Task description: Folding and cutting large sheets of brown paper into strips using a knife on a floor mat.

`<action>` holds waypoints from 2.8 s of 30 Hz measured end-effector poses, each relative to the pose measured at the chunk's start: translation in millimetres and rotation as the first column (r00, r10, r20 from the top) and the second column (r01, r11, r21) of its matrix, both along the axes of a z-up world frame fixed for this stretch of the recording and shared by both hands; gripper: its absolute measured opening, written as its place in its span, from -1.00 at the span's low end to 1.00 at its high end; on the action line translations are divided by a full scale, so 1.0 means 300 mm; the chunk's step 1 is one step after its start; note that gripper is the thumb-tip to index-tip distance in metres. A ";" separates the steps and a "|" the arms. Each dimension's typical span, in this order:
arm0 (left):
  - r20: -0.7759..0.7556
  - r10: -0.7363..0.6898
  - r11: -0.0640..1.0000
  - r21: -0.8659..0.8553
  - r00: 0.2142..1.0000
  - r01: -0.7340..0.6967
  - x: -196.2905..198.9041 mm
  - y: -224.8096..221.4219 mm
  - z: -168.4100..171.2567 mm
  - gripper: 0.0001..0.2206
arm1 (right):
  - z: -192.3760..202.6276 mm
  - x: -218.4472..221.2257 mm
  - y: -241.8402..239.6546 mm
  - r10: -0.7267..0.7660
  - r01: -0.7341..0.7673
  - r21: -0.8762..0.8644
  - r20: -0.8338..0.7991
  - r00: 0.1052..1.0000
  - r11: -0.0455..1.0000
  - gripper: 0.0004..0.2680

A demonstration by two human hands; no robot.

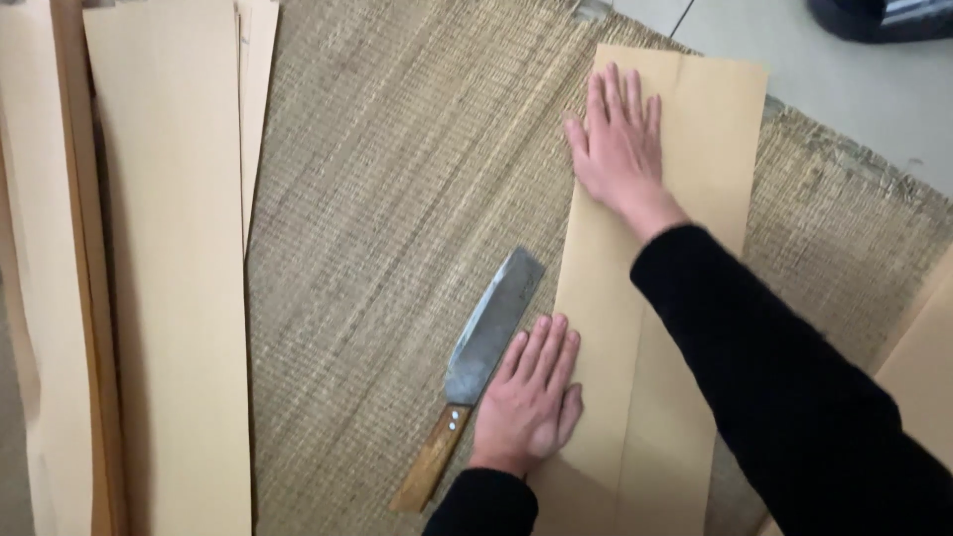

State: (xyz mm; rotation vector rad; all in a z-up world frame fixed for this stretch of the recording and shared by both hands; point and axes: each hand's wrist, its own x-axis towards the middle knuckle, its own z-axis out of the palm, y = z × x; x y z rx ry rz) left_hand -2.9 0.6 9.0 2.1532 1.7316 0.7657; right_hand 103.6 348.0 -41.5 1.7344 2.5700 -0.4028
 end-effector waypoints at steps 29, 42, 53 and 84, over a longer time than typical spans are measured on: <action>-0.343 -0.015 0.999 0.030 0.939 0.027 0.019 -0.147 -0.136 -0.41 | 0.025 0.311 -1.383 0.153 -0.153 0.220 0.015 0.988 0.963 -0.46; -0.138 -0.023 0.996 -0.086 0.990 0.012 0.075 -1.041 0.075 -0.45 | -0.010 0.336 -1.345 0.211 -0.206 0.100 -0.046 0.976 0.973 -0.40; -0.246 -0.019 0.997 -0.072 0.969 0.001 -0.048 -0.860 0.047 -0.53 | 0.011 0.292 -1.323 0.203 -0.201 0.102 -0.018 0.979 0.974 -0.44; -0.108 0.473 0.839 -0.248 0.874 -0.485 -0.182 -1.392 0.030 -0.60 | 0.024 0.210 -1.312 0.199 -0.195 0.051 -0.100 0.975 0.980 -0.36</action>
